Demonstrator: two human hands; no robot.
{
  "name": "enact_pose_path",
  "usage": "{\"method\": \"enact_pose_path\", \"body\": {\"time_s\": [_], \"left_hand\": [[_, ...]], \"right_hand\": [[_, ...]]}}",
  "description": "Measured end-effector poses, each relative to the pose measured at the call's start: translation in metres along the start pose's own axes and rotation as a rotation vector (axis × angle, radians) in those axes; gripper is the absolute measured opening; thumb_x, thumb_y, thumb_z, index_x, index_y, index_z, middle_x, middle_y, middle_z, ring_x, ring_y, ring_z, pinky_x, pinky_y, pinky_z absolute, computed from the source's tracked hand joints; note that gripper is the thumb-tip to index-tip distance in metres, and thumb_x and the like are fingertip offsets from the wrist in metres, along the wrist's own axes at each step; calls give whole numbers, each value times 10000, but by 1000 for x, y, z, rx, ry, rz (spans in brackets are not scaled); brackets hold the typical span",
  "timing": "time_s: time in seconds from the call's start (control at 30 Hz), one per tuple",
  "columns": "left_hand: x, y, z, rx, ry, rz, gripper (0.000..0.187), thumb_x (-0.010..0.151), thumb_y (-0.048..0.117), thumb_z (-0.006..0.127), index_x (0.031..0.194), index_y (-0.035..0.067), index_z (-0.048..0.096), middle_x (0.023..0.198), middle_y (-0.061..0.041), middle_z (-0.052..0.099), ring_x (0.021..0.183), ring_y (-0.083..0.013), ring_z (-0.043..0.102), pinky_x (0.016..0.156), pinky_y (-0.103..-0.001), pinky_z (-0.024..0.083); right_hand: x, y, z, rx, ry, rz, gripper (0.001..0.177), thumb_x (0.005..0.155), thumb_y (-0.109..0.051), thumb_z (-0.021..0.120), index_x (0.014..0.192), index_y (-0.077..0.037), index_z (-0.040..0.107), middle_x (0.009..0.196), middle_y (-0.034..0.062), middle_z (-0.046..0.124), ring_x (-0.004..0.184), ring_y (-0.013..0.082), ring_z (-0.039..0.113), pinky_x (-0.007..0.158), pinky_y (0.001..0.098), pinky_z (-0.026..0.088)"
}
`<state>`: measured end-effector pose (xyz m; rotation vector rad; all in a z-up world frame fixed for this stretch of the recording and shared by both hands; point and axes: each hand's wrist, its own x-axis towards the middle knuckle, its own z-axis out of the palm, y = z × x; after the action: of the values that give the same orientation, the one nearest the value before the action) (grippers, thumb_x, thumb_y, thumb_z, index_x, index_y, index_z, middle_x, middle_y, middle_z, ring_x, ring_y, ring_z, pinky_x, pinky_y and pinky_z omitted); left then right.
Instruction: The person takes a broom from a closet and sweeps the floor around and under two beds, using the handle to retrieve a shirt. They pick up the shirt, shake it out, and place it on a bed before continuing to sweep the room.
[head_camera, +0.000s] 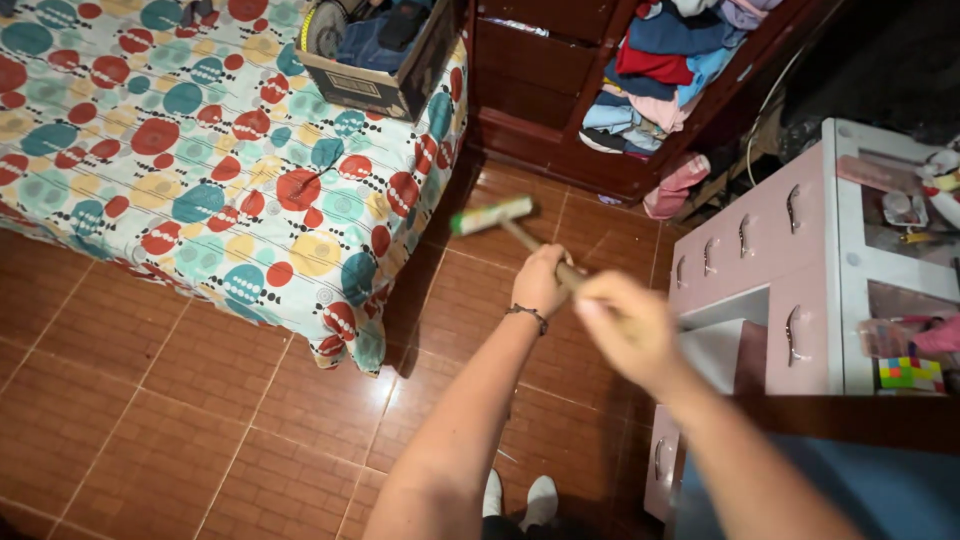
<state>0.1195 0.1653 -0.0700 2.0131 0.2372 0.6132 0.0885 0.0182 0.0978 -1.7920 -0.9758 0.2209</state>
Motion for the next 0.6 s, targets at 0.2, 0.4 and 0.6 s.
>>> {"method": "enact_pose_path", "body": {"time_s": [0.2,0.4,0.6], "left_hand": [[-38,-73,62,22,-220,145,132,916,219,599,974,105,632,1069,-137,680,1078,-380,657,911,-457,535],[-19,-2,5,-60,-279,-97,174,877,277,646,976,138,687,1068,-115,725,1031,-346,681,860,-451,536],[-50,-13,15,-60,-189,-37,232,723,223,740,903,96,667,943,-156,723,923,-382,691,782,-464,561]], "right_hand": [[-15,117,43,-96,5,138,96,991,-114,674,993,-38,614,782,17,562,697,79,469,615,239,420],[13,4,15,-13,9,284,88,995,-140,641,948,-66,629,723,-41,609,605,41,434,533,234,321],[32,-69,-25,219,-42,273,118,1028,-159,585,956,-66,601,701,-36,550,645,44,484,575,217,371]]}}
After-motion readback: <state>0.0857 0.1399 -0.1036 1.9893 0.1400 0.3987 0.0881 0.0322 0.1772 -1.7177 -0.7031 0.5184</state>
